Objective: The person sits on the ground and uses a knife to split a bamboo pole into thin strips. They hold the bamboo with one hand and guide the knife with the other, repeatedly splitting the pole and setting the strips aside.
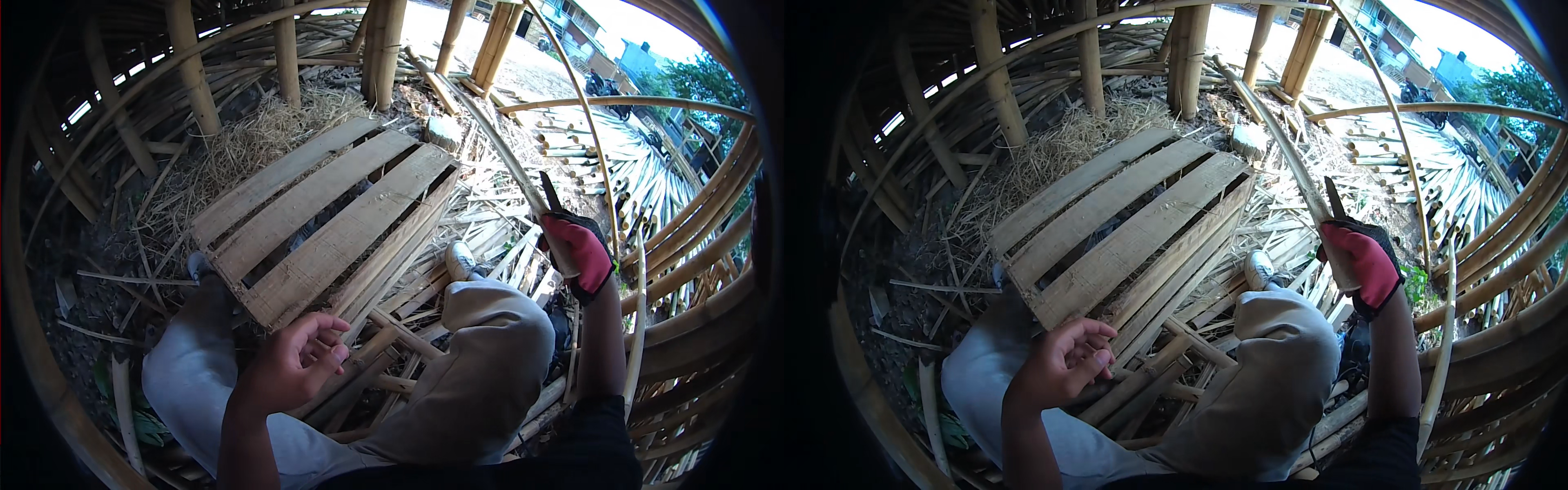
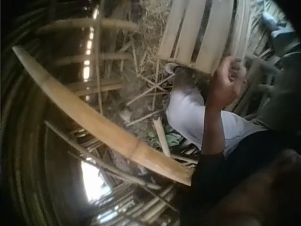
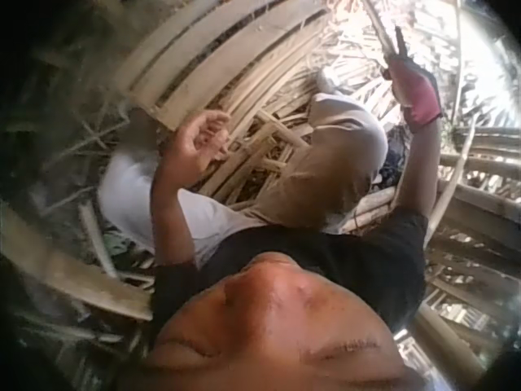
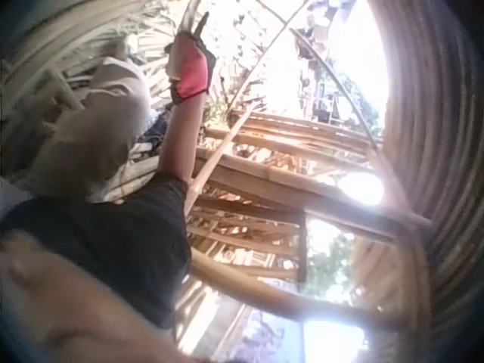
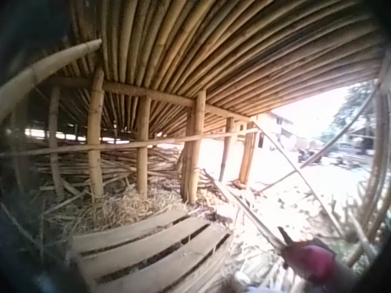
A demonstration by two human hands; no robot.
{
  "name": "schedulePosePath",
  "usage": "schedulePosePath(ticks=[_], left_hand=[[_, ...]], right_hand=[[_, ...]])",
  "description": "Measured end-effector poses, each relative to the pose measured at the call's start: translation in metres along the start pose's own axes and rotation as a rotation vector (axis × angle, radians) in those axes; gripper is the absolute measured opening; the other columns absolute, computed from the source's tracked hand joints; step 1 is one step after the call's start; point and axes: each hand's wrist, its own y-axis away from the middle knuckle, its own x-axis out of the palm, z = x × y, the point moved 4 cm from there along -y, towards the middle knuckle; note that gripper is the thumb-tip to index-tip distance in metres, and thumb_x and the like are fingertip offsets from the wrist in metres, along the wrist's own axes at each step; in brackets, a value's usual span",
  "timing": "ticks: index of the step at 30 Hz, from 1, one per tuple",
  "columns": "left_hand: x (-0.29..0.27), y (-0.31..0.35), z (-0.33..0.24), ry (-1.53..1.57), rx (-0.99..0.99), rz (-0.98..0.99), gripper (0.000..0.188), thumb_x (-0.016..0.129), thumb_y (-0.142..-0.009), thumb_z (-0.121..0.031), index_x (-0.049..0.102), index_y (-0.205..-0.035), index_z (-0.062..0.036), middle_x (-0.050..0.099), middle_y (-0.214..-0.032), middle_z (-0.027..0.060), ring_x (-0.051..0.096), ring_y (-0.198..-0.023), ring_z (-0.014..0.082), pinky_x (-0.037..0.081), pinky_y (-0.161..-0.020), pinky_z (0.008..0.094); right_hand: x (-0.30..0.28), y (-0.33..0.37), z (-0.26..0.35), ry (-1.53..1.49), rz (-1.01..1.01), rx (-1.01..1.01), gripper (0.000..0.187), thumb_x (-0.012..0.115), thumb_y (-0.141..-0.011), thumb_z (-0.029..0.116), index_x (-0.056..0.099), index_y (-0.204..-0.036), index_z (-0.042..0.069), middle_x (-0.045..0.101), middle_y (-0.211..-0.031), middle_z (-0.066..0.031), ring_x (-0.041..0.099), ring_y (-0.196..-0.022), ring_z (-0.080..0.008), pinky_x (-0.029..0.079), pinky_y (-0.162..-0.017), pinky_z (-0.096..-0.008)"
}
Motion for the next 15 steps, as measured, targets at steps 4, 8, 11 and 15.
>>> schedulePosePath(ticks=[4, 8, 11, 15], left_hand=[[0.001, 0.0, 0.004, -0.01, -0.001, -0.013, 0.032, 0.064, -0.092, -0.017, 0.057, -0.118, 0.0004, 0.062, -0.093, 0.0096, 0.067, -0.078, 0.0145, 0.053, -0.07, 0.0274], [0.009, -0.009, 0.003, -0.016, 0.006, 0.01, 0.031, 0.064, -0.092, -0.016, 0.057, -0.118, 0.0005, 0.063, -0.093, 0.0091, 0.066, -0.078, 0.0137, 0.052, -0.071, 0.0269], [0.009, -0.008, 0.004, -0.006, 0.007, 0.018, 0.031, 0.063, -0.092, -0.016, 0.057, -0.118, 0.0008, 0.062, -0.093, 0.0093, 0.066, -0.078, 0.0135, 0.052, -0.072, 0.0271], [0.005, -0.005, 0.01, 0.012, -0.019, 0.033, 0.032, 0.061, -0.093, -0.015, 0.054, -0.12, 0.0013, 0.063, -0.091, 0.0074, 0.064, -0.079, 0.0125, 0.05, -0.068, 0.0251]], right_hand=[[-0.009, -0.06, -0.011, -0.12, -0.022, 0.0, 0.026, 0.059, -0.095, 0.032, 0.067, -0.098, 0.007, 0.063, -0.074, 0.0006, 0.049, -0.045, -0.0063, 0.036, -0.039, -0.0217], [-0.018, -0.177, -0.011, -0.216, -0.182, -0.042, 0.028, 0.053, -0.095, 0.035, 0.059, -0.097, 0.007, 0.067, -0.081, -0.0074, 0.048, -0.045, -0.0122, 0.038, -0.04, -0.0257], [-0.048, -0.248, -0.046, -0.105, -0.355, -0.004, 0.04, 0.044, -0.1, 0.035, 0.056, -0.114, -0.001, 0.069, -0.104, -0.0221, 0.055, -0.051, -0.0234, 0.042, -0.045, -0.0343], [-0.047, -0.238, -0.09, -0.295, -0.321, 0.008, 0.023, 0.049, -0.098, 0.029, 0.057, -0.089, 0.009, 0.051, -0.065, -0.0042, 0.04, -0.044, -0.0144, 0.03, -0.039, -0.0302]])
